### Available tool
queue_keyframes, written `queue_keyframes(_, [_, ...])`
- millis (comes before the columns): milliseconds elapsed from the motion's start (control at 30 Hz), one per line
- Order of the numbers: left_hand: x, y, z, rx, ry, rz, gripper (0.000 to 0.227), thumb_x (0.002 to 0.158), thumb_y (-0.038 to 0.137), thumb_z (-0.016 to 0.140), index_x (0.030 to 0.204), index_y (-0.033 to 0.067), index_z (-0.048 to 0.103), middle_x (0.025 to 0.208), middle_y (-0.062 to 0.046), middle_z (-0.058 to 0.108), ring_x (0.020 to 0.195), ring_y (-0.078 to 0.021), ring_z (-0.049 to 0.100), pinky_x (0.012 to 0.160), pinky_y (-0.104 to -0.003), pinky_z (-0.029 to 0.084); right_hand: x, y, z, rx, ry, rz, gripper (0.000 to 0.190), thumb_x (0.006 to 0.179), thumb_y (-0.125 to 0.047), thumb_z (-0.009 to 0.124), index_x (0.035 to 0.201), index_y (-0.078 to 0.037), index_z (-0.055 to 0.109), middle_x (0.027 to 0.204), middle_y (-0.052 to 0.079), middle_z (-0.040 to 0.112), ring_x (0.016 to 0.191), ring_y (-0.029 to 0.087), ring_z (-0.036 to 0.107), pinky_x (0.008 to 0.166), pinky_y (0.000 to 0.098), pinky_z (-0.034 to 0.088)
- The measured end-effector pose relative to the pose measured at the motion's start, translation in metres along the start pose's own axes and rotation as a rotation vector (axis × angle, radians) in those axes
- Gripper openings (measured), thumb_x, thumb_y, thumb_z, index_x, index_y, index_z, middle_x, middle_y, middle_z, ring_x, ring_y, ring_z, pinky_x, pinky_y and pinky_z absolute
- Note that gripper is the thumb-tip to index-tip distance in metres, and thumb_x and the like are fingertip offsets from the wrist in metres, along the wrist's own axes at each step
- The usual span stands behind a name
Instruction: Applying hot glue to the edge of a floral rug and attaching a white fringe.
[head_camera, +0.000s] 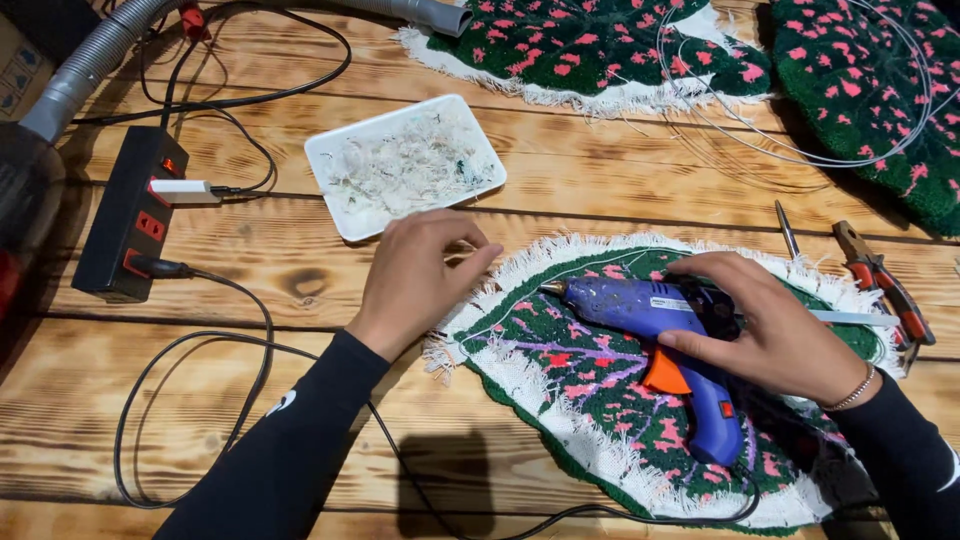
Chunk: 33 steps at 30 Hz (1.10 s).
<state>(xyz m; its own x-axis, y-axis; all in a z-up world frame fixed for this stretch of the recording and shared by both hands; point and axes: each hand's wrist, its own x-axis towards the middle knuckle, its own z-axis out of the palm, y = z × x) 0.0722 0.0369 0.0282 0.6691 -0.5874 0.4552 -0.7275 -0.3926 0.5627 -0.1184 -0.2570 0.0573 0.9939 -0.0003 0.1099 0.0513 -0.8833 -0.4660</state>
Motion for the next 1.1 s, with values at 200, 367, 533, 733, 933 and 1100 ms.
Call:
queue_keyframes(200, [-0.019,0.016,-0.007,-0.312,-0.267,-0.236,0.023,0.084,0.026,0.077,0.09,0.0035,0.077,0.084,-0.008,0.075,0.073,-0.0191,0.074,0.069,-0.031,0.059,0.003,0.037,-0.012,-0.022,0.112,0.013,0.044,0.086,-0.029,0.074,0.122,-0.005,0.067,0.117,0.012,0.071,0.111,0.027,0.069,0.093,0.0372,0.052])
queue_keyframes(367, [-0.025,-0.014,0.016,-0.449,-0.388,-0.317,0.02,0.086,0.017,0.075,0.099,0.0027,0.078,0.092,-0.007,0.08,0.081,-0.0125,0.074,0.078,-0.027,0.059,0.051,0.049,0.005,-0.018,0.089,-0.091,0.023,0.092,-0.022,0.071,0.108,-0.006,0.075,0.102,0.01,0.075,0.097,0.026,0.072,0.086,0.037,0.054])
queue_keyframes(533, [-0.028,-0.036,0.025,-0.608,-0.479,-0.397,0.019,0.087,0.01,0.074,0.103,0.0008,0.079,0.1,-0.005,0.081,0.087,-0.0099,0.073,0.083,-0.026,0.059,0.086,0.036,0.024,0.04,-0.078,-0.269,0.017,0.091,-0.02,0.071,0.101,-0.007,0.076,0.095,0.009,0.075,0.089,0.025,0.072,0.08,0.0357,0.056])
queue_keyframes(733, [-0.03,-0.038,0.024,-0.683,-0.534,-0.455,0.022,0.086,0.014,0.078,0.104,0.001,0.081,0.098,-0.006,0.082,0.086,-0.0088,0.073,0.081,-0.025,0.059,0.092,0.033,0.025,-0.097,-0.15,-0.331,0.019,0.089,-0.024,0.072,0.097,-0.006,0.075,0.09,0.01,0.073,0.084,0.029,0.07,0.074,0.0391,0.055])
queue_keyframes(933, [-0.03,-0.04,0.027,-0.665,-0.521,-0.478,0.02,0.084,0.014,0.079,0.099,0.0005,0.081,0.098,-0.008,0.082,0.084,-0.0092,0.074,0.079,-0.025,0.059,0.098,0.031,0.024,-0.273,-0.24,-0.38,0.025,0.091,-0.031,0.065,0.097,-0.008,0.073,0.085,0.01,0.072,0.081,0.033,0.069,0.073,0.0449,0.053])
queue_keyframes(1100, [-0.028,-0.045,0.029,-0.652,-0.538,-0.432,0.018,0.083,0.013,0.08,0.096,-0.0002,0.081,0.101,-0.01,0.082,0.086,-0.0098,0.073,0.08,-0.026,0.059,0.101,0.024,0.022,-0.415,-0.363,-0.278,0.028,0.096,-0.036,0.058,0.101,-0.01,0.068,0.089,0.01,0.069,0.081,0.034,0.069,0.072,0.0459,0.053])
